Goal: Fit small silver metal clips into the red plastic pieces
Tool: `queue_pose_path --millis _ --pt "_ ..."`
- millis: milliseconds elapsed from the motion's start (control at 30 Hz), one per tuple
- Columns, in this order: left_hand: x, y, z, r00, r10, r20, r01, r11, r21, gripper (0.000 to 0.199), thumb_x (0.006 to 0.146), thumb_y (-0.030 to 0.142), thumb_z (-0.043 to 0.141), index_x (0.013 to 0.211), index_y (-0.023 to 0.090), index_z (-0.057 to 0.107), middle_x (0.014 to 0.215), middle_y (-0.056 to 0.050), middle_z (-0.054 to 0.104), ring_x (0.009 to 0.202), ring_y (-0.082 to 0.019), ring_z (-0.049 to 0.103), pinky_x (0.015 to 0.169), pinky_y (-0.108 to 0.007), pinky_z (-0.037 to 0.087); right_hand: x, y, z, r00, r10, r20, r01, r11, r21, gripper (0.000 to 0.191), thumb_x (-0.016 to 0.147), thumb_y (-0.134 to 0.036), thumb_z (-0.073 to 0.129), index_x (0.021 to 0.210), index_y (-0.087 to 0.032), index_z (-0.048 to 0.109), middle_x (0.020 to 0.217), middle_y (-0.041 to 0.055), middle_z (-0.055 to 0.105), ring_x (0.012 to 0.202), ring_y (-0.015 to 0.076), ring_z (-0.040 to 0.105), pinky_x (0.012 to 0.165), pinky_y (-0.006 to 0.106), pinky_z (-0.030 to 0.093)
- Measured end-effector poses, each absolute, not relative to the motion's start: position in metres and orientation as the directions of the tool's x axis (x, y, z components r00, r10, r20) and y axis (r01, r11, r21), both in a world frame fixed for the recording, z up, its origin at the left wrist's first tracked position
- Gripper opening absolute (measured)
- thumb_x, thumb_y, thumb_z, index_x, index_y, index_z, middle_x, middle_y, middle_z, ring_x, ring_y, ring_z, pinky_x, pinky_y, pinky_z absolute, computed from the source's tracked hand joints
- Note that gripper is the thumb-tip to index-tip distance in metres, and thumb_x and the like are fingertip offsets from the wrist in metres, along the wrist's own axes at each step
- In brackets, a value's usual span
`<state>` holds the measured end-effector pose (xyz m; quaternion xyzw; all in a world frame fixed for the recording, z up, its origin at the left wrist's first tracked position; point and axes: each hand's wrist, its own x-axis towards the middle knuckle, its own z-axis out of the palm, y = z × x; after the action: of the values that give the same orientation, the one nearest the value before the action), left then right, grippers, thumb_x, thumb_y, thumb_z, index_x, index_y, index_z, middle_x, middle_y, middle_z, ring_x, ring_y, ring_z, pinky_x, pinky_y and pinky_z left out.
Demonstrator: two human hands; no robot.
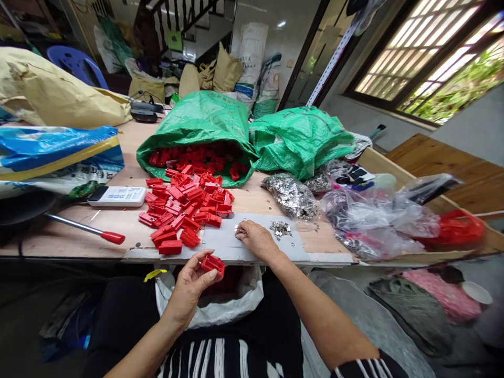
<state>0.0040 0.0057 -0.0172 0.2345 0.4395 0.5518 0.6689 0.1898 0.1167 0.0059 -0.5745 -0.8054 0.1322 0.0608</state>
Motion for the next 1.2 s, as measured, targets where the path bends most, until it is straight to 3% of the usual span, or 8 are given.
queue_pose_path --millis 400,600,800,967,1100,1200 --pt "0.002 0.006 -0.014 0.061 0.944 -0.324 -0.557 0.302 0.774 0.049 0.066 0.024 0.076 0.113 0.022 0.061 0.091 -0.003 0.068 0.084 -0.017 0.063 0.078 -0.032 0.054 0.196 0.114 0.003 -0.298 0.955 0.011 0.882 0.279 -0.379 0.007 0.086 -0.022 0.050 0.092 -0.022 0.055 0.089 0.0012 0.063 0.079 0.0147 0.056 0.065 0.023 0.033" --pt "0.000 0.013 -0.005 0.116 0.946 -0.302 -0.615 0.307 0.727 0.054 0.070 0.021 0.073 0.121 0.028 0.058 0.094 -0.001 0.067 0.085 -0.015 0.063 0.079 -0.031 0.053 0.204 0.113 0.004 -0.265 0.959 0.101 0.795 0.277 -0.539 0.011 0.084 -0.020 0.049 0.092 -0.021 0.056 0.085 0.0011 0.064 0.079 0.0153 0.058 0.070 0.025 0.038" --pt "0.004 0.022 -0.001 0.127 0.952 -0.279 -0.610 0.296 0.735 0.052 0.073 0.022 0.071 0.123 0.025 0.057 0.090 -0.003 0.067 0.084 -0.015 0.063 0.077 -0.030 0.052 0.211 0.112 0.007 -0.258 0.956 0.138 0.676 0.281 -0.682 0.018 0.082 -0.018 0.050 0.092 -0.021 0.064 0.089 0.0019 0.068 0.079 0.0147 0.060 0.073 0.026 0.044" --pt "0.007 0.028 0.004 0.105 0.963 -0.248 -0.592 0.261 0.762 0.049 0.072 0.024 0.072 0.120 0.025 0.059 0.090 -0.001 0.065 0.077 -0.012 0.062 0.071 -0.026 0.052 0.202 0.093 0.023 -0.370 0.913 0.170 0.511 0.353 -0.784 0.021 0.084 -0.018 0.048 0.094 -0.020 0.066 0.096 0.0040 0.068 0.089 0.0152 0.061 0.080 0.027 0.045" --pt "0.009 0.033 0.008 0.084 0.975 -0.206 -0.574 0.217 0.790 0.044 0.071 0.025 0.073 0.114 0.026 0.061 0.095 -0.001 0.063 0.079 -0.012 0.060 0.068 -0.023 0.051 0.189 0.069 0.035 -0.433 0.886 0.165 0.475 0.380 -0.794 0.015 0.085 -0.020 0.049 0.097 -0.020 0.058 0.086 0.0016 0.066 0.076 0.0128 0.059 0.071 0.024 0.046" --pt "0.010 0.035 0.010 0.068 0.976 -0.206 -0.544 0.209 0.813 0.042 0.070 0.027 0.073 0.111 0.025 0.063 0.092 -0.001 0.063 0.077 -0.011 0.058 0.066 -0.022 0.050 0.183 0.058 0.039 -0.450 0.872 0.193 0.535 0.436 -0.724 0.015 0.083 -0.017 0.050 0.098 -0.022 0.053 0.086 0.0009 0.064 0.073 0.0127 0.058 0.069 0.024 0.045"
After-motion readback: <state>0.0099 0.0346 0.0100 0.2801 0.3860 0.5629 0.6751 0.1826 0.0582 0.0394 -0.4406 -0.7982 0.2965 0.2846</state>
